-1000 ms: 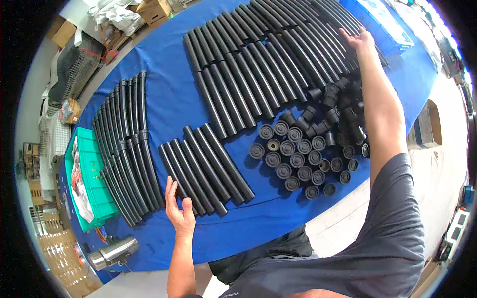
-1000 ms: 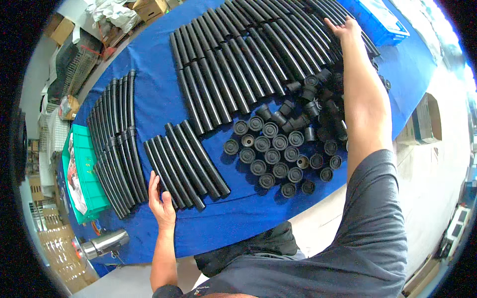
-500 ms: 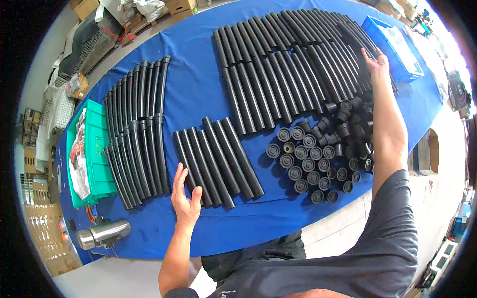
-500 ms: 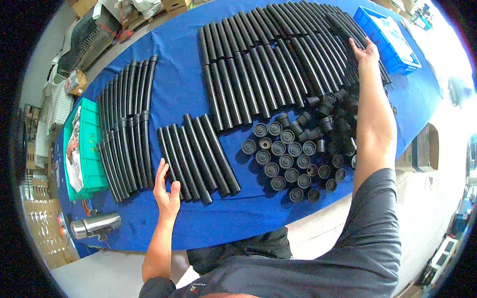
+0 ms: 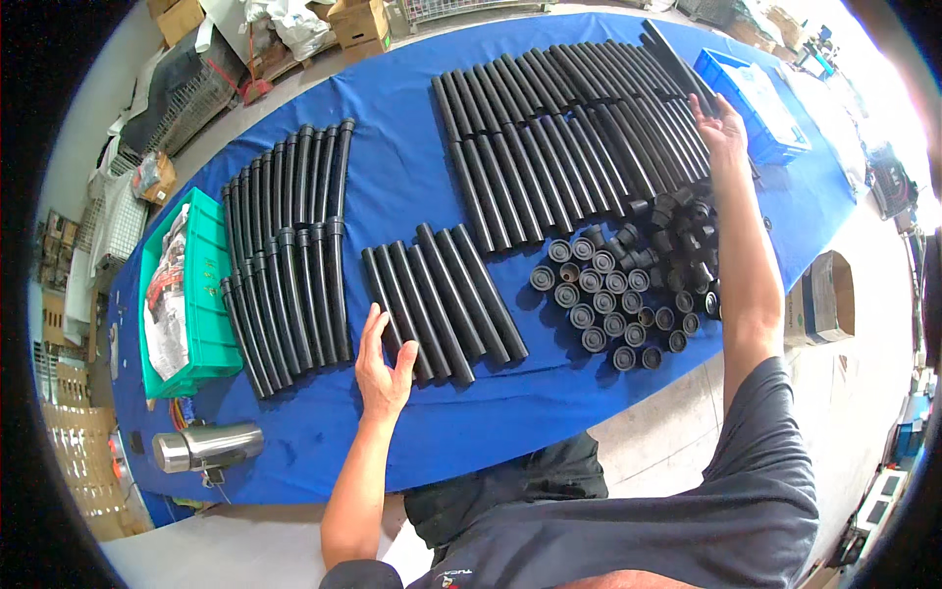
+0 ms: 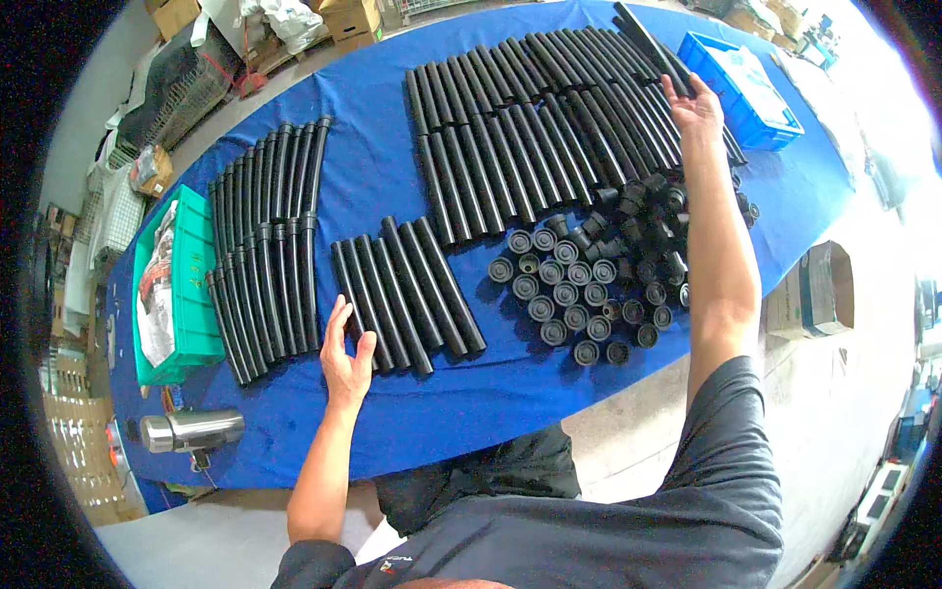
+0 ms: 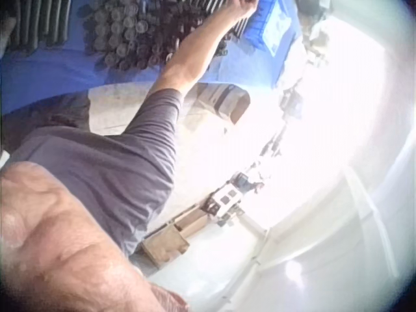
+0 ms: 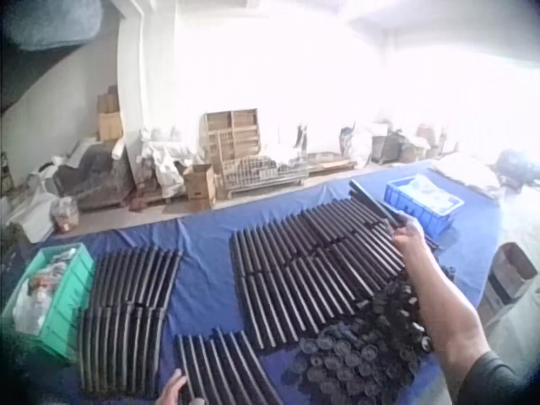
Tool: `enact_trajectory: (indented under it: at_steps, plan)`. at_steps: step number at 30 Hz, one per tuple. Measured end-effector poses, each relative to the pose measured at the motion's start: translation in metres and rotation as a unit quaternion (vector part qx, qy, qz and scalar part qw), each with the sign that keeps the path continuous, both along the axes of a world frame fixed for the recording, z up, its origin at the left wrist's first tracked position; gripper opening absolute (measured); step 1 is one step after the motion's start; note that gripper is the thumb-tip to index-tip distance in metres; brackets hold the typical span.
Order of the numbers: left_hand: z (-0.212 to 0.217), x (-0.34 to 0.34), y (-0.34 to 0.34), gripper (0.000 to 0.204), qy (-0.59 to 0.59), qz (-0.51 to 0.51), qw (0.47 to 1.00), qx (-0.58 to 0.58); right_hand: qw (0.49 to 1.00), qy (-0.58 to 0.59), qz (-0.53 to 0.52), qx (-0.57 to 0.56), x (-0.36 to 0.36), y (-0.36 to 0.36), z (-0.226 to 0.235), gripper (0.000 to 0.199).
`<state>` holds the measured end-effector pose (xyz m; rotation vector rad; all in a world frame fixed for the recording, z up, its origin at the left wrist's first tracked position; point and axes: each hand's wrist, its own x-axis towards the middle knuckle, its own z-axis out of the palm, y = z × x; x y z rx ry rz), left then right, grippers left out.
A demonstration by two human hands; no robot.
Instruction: Insert a black plastic cap onto the end of a black plastic pipe.
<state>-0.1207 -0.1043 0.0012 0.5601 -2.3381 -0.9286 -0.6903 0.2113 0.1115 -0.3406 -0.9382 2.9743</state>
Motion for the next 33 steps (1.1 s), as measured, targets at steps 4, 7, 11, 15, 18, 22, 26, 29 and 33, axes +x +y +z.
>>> enact_trajectory:
  at_steps: [4, 7, 11, 15, 18, 22, 26, 29, 33]
  plan:
    - [-0.001, 0.001, 0.0, 0.063, 0.006, -0.002, 1.0, -0.005, 0.998, -0.02, 0.026, -0.051, 0.055, -0.036, 0.008, 0.026]
    - [-0.002, 0.001, -0.001, 0.062, 0.015, -0.01, 1.0, 0.008, 0.996, -0.022, 0.048, -0.065, 0.092, -0.07, -0.005, 0.028]
    - [-0.004, 0.003, -0.002, 0.059, 0.002, -0.001, 1.0, -0.021, 0.984, -0.073, 0.105, -0.124, 0.144, -0.104, -0.032, 0.028]
    - [-0.006, 0.003, -0.002, 0.061, 0.005, 0.003, 1.0, -0.001, 0.979, -0.136, 0.099, -0.114, 0.182, -0.132, -0.042, 0.032]
    - [-0.006, 0.003, -0.002, 0.061, 0.001, 0.008, 1.0, -0.013, 0.97, -0.16, 0.126, -0.133, 0.199, -0.145, -0.041, 0.03]
    - [-0.006, 0.003, -0.002, 0.062, 0.007, 0.006, 1.0, 0.002, 0.968, -0.103, 0.169, -0.152, 0.212, -0.159, -0.041, 0.033]
    - [-0.006, 0.003, -0.003, 0.063, 0.01, 0.004, 1.0, 0.011, 0.969, -0.125, 0.148, -0.153, 0.212, -0.174, -0.041, 0.053]
    - [-0.006, 0.003, -0.004, 0.063, 0.001, 0.007, 1.0, -0.001, 0.966, -0.121, 0.167, -0.155, 0.214, -0.179, -0.05, 0.07]
    - [-0.005, 0.003, -0.004, 0.063, 0.019, 0.003, 1.0, -0.003, 0.963, -0.141, 0.154, -0.17, 0.21, -0.179, -0.066, 0.084]
